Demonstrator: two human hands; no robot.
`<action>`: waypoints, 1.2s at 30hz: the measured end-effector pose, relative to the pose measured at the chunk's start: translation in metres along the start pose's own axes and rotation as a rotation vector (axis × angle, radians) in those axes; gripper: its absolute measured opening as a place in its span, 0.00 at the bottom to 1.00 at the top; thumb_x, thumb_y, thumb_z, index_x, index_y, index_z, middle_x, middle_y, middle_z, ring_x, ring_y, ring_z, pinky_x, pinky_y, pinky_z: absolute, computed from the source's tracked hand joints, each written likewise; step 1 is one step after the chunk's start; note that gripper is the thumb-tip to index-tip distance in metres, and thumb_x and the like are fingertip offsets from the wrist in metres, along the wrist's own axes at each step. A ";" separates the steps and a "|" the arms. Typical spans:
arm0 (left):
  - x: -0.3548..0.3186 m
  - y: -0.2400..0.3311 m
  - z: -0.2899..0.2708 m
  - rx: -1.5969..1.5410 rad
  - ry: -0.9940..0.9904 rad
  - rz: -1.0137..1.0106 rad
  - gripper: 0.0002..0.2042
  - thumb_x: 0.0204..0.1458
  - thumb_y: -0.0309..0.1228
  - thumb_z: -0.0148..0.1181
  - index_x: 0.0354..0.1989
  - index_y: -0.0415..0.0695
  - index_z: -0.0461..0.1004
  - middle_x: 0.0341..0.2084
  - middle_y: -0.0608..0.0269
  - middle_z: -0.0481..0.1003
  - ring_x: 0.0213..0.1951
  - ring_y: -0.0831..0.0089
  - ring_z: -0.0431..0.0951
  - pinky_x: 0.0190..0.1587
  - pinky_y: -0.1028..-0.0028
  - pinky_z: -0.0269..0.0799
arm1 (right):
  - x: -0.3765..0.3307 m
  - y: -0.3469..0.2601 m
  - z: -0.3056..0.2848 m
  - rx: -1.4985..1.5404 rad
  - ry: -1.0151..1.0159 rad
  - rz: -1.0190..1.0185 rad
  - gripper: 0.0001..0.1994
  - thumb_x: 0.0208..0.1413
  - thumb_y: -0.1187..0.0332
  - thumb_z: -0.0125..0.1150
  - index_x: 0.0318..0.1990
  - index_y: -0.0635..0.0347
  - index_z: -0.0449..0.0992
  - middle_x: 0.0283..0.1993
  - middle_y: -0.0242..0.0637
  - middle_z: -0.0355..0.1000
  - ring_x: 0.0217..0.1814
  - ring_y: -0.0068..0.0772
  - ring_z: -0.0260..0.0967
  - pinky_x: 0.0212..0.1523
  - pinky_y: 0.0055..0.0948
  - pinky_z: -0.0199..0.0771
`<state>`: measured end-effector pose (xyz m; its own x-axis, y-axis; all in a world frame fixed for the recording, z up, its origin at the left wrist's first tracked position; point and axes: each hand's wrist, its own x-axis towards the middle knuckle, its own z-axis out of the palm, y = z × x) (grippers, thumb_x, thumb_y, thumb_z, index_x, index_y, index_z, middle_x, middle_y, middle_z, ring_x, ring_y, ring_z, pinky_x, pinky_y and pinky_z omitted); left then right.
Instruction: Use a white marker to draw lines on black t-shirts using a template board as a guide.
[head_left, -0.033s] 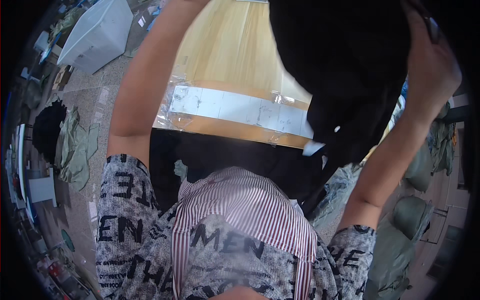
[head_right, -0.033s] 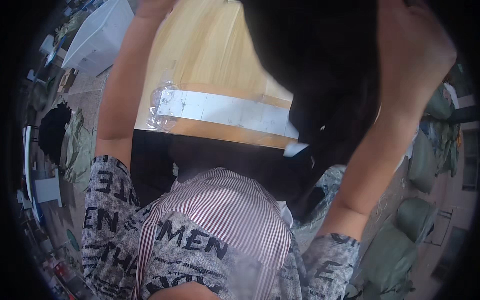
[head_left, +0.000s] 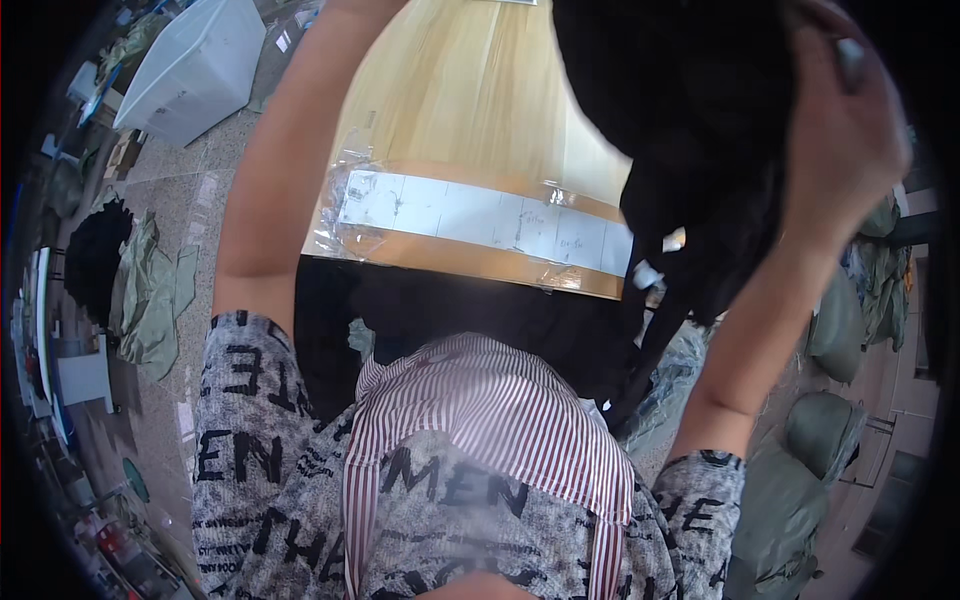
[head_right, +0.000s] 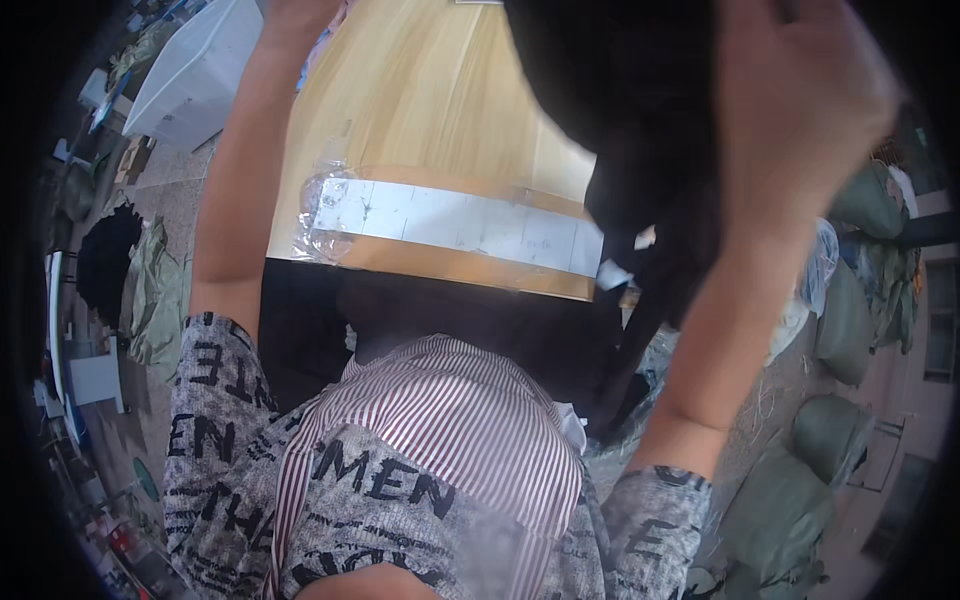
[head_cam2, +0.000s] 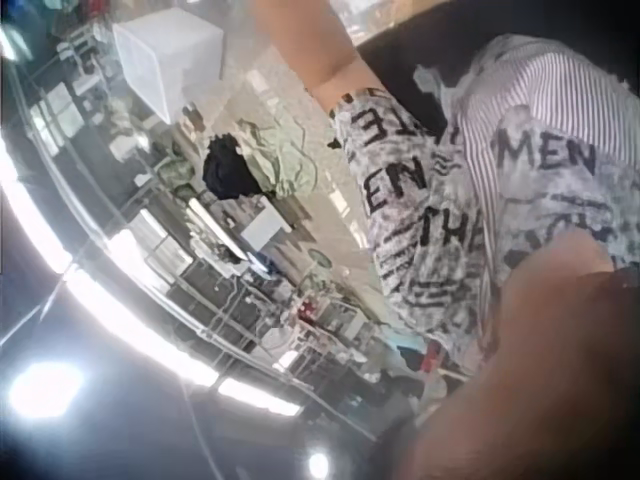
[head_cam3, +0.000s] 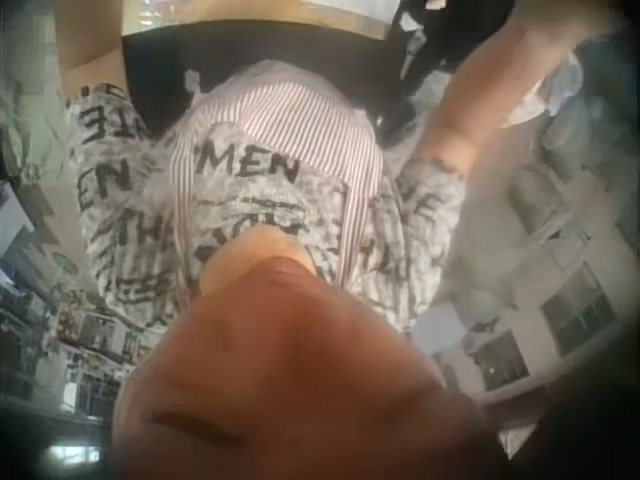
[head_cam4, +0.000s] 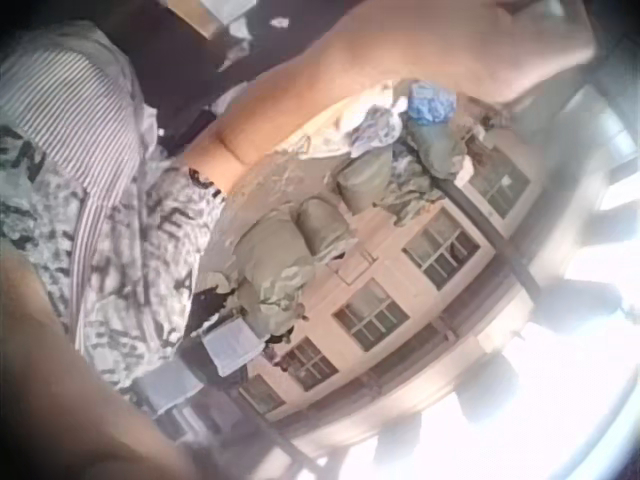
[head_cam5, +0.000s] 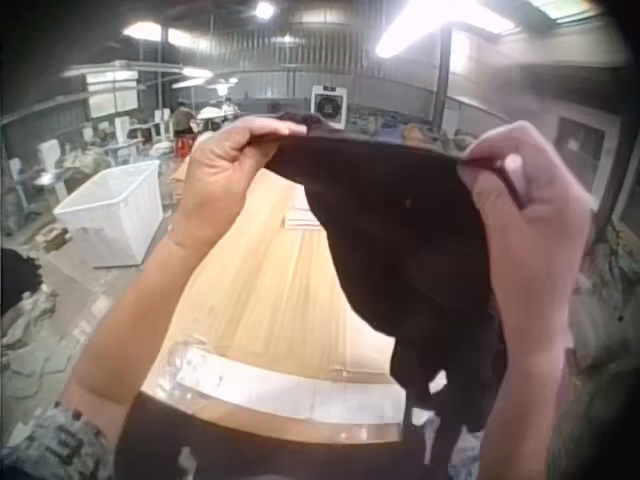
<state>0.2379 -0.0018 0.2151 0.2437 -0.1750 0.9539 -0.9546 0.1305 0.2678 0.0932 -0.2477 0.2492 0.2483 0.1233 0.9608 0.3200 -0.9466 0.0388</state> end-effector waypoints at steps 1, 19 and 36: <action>-0.025 0.005 -0.001 -0.011 0.052 -0.224 0.09 0.56 0.20 0.46 0.38 0.36 0.76 0.31 0.62 0.79 0.35 0.73 0.78 0.41 0.78 0.72 | -0.023 -0.011 0.008 0.024 -0.074 0.013 0.08 0.50 0.73 0.64 0.38 0.56 0.78 0.35 0.30 0.76 0.31 0.21 0.72 0.31 0.21 0.70; -0.302 0.075 -0.043 0.038 0.034 -1.045 0.06 0.50 0.13 0.53 0.33 0.36 0.72 0.45 0.51 0.75 0.49 0.71 0.74 0.53 0.74 0.68 | -0.262 -0.074 0.053 0.481 -0.771 0.526 0.12 0.40 0.82 0.54 0.31 0.54 0.77 0.31 0.32 0.70 0.27 0.34 0.71 0.29 0.30 0.70; -0.284 0.095 -0.029 1.134 -0.315 -0.599 0.04 0.45 0.21 0.58 0.28 0.41 0.77 0.45 0.54 0.75 0.50 0.51 0.72 0.61 0.53 0.53 | -0.267 -0.070 0.053 0.422 -0.712 0.418 0.12 0.38 0.82 0.56 0.29 0.53 0.76 0.29 0.31 0.68 0.28 0.34 0.71 0.27 0.32 0.70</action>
<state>0.0826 0.0882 -0.0263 0.7727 -0.1579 0.6148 -0.3646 -0.9033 0.2262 0.0532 -0.1986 -0.0249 0.8769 0.0828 0.4735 0.3495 -0.7861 -0.5099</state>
